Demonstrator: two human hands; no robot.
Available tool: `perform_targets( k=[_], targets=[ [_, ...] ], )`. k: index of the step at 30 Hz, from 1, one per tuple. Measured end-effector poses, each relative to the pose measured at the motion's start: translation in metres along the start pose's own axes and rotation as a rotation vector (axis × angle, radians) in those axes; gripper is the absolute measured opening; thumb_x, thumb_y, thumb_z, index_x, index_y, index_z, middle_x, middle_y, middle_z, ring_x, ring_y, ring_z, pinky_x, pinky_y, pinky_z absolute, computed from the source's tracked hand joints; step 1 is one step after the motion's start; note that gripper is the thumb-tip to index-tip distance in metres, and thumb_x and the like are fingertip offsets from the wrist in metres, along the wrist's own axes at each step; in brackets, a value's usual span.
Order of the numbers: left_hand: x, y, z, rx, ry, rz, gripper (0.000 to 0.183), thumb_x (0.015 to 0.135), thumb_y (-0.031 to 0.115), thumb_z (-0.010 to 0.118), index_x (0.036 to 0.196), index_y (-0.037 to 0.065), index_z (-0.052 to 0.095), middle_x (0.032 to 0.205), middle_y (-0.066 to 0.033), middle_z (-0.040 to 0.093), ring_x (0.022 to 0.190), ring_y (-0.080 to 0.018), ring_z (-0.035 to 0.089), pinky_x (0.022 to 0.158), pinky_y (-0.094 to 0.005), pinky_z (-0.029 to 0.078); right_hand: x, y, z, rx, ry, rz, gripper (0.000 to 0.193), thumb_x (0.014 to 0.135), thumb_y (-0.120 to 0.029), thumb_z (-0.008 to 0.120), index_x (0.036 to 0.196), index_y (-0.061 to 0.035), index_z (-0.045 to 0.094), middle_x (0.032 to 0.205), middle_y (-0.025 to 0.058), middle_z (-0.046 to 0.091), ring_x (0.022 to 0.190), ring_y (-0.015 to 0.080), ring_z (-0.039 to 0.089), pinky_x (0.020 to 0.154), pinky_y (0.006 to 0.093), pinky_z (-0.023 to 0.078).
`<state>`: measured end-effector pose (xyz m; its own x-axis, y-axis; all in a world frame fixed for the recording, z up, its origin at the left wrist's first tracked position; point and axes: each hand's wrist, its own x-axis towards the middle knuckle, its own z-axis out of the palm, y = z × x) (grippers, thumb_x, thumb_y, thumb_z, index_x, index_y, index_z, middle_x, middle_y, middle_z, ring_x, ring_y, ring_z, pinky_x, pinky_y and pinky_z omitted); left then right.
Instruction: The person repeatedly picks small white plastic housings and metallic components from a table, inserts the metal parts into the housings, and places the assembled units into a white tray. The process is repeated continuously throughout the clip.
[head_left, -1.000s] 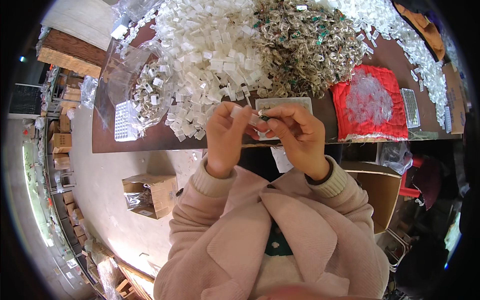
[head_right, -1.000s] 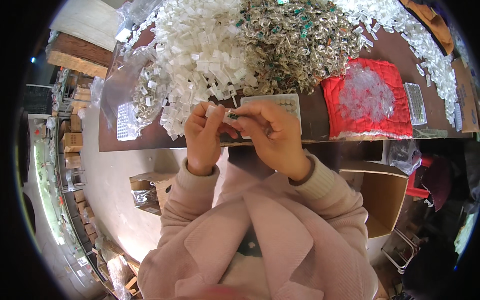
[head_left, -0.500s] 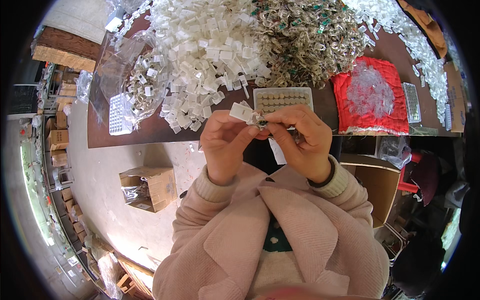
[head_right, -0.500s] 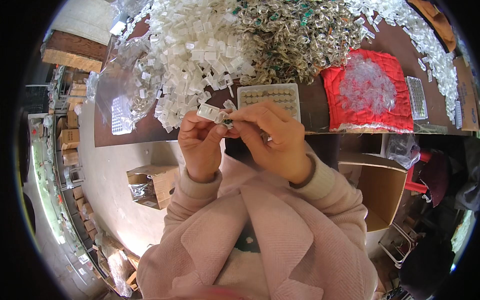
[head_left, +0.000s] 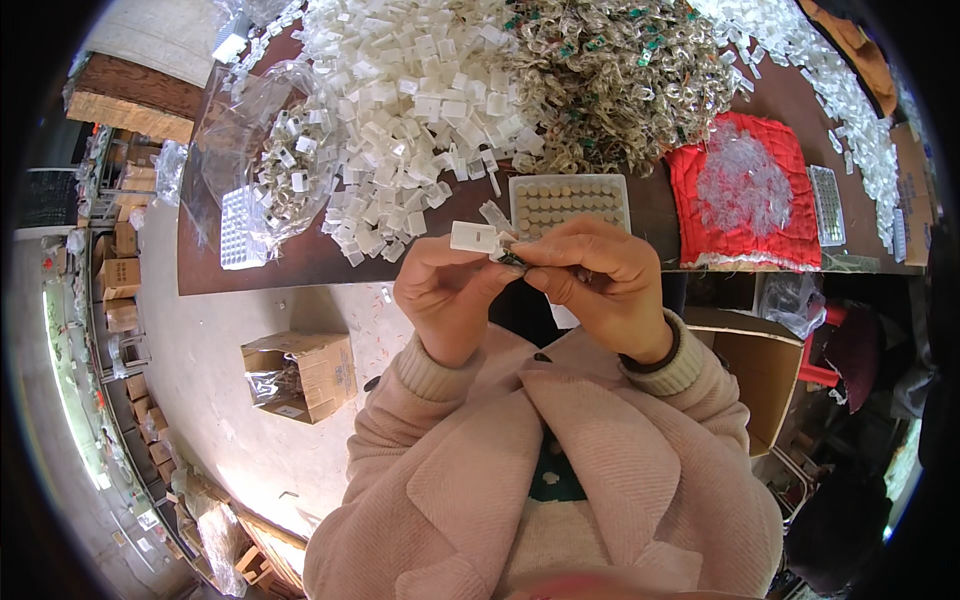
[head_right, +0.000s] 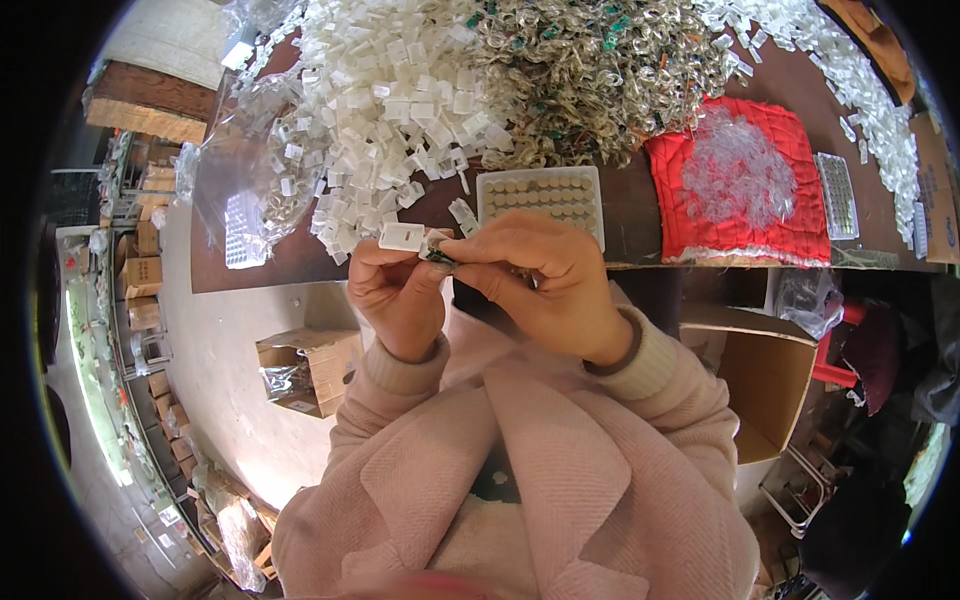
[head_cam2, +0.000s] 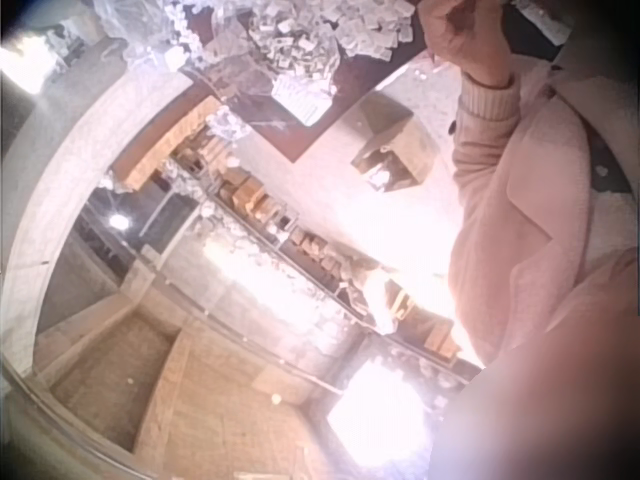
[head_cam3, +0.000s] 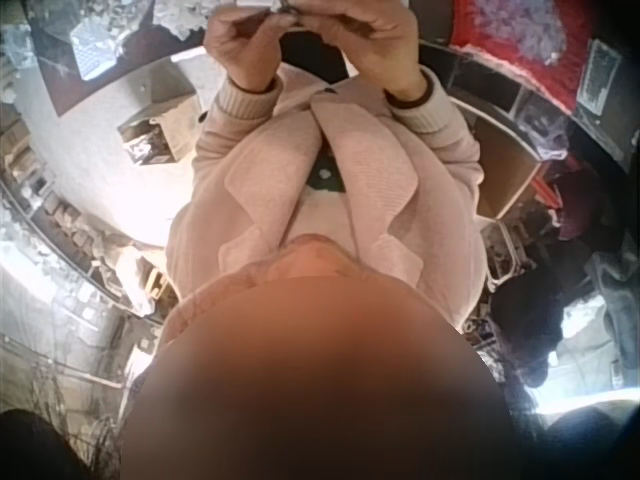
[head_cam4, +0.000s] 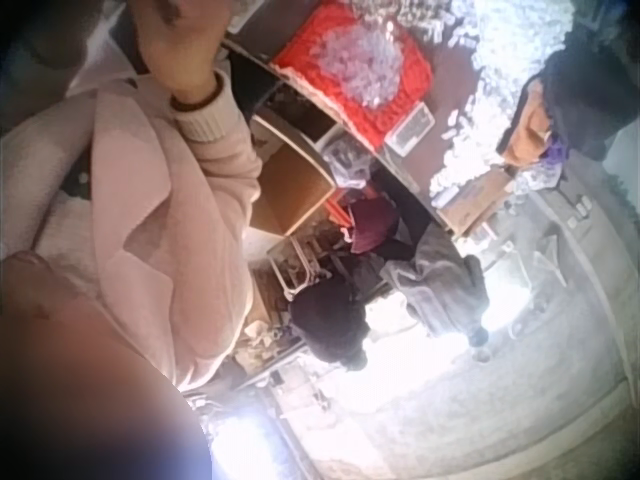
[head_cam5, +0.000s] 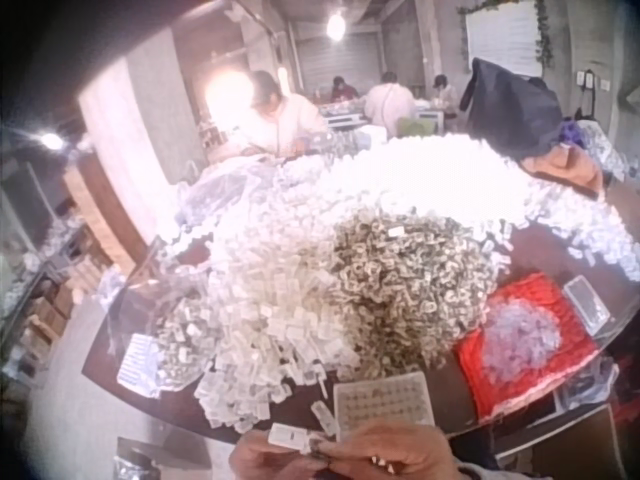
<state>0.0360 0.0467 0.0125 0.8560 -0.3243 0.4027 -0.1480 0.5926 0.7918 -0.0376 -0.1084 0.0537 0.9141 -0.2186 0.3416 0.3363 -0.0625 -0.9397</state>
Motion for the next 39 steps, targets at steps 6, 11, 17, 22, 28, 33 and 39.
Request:
perform_targets(
  k=[6,11,17,22,28,33,39],
  targets=[
    [-0.006,-0.005,0.009,-0.001,0.114,-0.003,0.028,0.084,-0.016,0.068,0.104,0.000,0.058,0.104,-0.0123,0.068,0.095,-0.0164,0.066,0.084,-0.0296,0.056,0.001,0.004,0.011,-0.149,0.099,-0.123,0.030,0.081,0.010,0.070,0.108,-0.0036,0.073,0.089,0.0067,0.068,0.070,0.0100,0.060,0.059,0.0238,0.047],
    [-0.010,-0.007,0.011,0.056,0.112,0.002,0.026,0.088,-0.014,0.065,0.108,0.000,0.055,0.105,-0.0133,0.066,0.100,-0.0189,0.066,0.088,-0.0314,0.055,-0.002,-0.001,0.016,-0.259,0.182,-0.046,0.027,0.080,0.007,0.072,0.105,-0.0040,0.071,0.089,0.0057,0.068,0.060,0.0078,0.055,0.054,0.0226,0.044],
    [-0.010,-0.006,0.010,0.051,0.051,0.054,0.027,0.090,-0.013,0.063,0.111,0.001,0.053,0.111,-0.0168,0.066,0.102,-0.0208,0.066,0.089,-0.0335,0.055,-0.005,-0.001,0.015,-0.154,0.144,0.081,0.018,0.088,0.008,0.068,0.099,-0.0006,0.057,0.088,0.0029,0.062,0.064,0.0047,0.051,0.054,0.0193,0.040],
    [-0.013,-0.004,0.013,-0.186,0.176,-0.127,0.020,0.092,-0.001,0.065,0.107,0.006,0.054,0.108,-0.0162,0.068,0.102,-0.0246,0.067,0.090,-0.0373,0.054,-0.004,0.009,0.020,0.339,0.116,0.250,0.020,0.088,0.004,0.071,0.098,-0.0042,0.055,0.084,-0.0003,0.060,0.068,0.0044,0.056,0.056,0.0200,0.045],
    [-0.014,-0.002,0.008,-0.285,0.169,-0.306,0.013,0.097,0.008,0.063,0.105,0.010,0.052,0.107,-0.0143,0.064,0.096,-0.0225,0.064,0.085,-0.0368,0.053,-0.016,0.021,0.025,0.474,0.099,0.379,0.022,0.088,0.003,0.072,0.099,-0.0039,0.054,0.087,0.0017,0.062,0.078,0.0072,0.062,0.065,0.0207,0.051],
    [-0.012,-0.001,-0.010,-0.437,0.182,-0.437,0.015,0.099,0.007,0.058,0.113,0.012,0.054,0.114,-0.0152,0.060,0.095,-0.0226,0.062,0.081,-0.0362,0.052,-0.026,0.022,-0.009,-0.307,0.043,0.071,0.026,0.085,0.001,0.073,0.109,-0.0037,0.065,0.092,0.0081,0.067,0.079,0.0163,0.066,0.069,0.0275,0.053],
    [-0.027,-0.012,-0.019,-0.355,0.139,-0.530,0.013,0.101,0.007,0.055,0.113,0.010,0.055,0.114,-0.0201,0.066,0.086,-0.0229,0.065,0.079,-0.0367,0.053,-0.035,0.033,-0.056,-0.725,0.236,0.060,0.020,0.083,0.007,0.071,0.102,-0.0016,0.073,0.096,0.0109,0.071,0.084,0.0217,0.069,0.072,0.0299,0.054]
  ],
)
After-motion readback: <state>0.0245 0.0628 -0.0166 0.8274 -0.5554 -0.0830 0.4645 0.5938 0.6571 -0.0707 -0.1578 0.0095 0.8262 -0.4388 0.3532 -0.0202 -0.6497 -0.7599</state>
